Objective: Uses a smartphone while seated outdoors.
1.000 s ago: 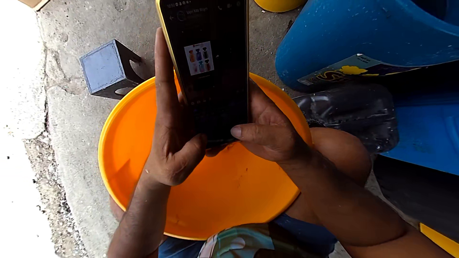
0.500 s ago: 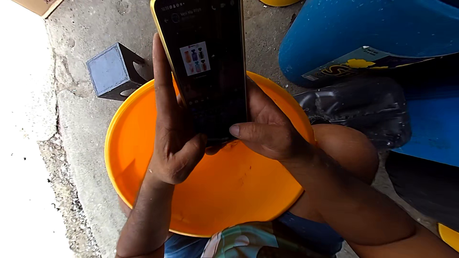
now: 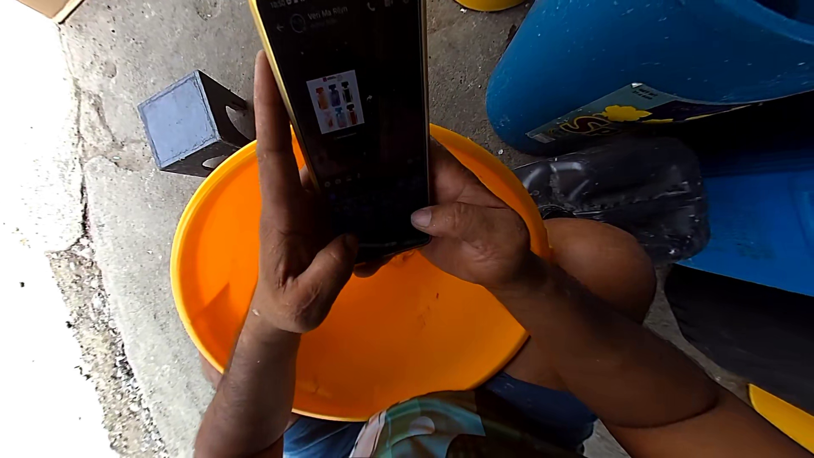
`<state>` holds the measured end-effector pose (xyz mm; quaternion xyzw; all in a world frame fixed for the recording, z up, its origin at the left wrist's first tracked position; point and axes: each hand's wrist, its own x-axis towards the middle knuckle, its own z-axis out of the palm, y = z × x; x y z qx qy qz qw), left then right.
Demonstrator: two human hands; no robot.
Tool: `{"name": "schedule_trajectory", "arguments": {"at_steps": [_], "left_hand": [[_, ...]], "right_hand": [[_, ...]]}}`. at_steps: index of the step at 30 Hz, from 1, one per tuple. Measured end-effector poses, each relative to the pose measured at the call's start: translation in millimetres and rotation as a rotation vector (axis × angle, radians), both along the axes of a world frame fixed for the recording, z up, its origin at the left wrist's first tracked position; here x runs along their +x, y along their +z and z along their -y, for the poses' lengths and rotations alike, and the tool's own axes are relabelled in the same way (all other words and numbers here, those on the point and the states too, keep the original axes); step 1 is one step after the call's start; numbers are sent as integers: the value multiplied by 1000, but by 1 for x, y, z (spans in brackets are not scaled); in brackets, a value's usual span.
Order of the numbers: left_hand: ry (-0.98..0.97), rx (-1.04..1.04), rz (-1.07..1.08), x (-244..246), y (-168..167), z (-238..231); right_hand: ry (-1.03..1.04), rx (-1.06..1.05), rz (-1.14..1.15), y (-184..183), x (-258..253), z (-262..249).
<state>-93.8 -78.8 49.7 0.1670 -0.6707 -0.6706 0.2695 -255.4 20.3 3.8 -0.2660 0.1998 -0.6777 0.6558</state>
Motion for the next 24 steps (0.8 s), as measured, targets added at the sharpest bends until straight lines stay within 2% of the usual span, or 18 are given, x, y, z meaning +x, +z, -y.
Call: {"name": "schedule_trajectory", "arguments": {"at_steps": [16, 24], "left_hand": [[-11, -58, -18, -1, -2, 2], [-33, 25, -37, 0, 2, 3]], "right_hand": [[-17, 29, -55, 0, 1, 2], [-15, 16, -50, -3, 2, 3]]}}
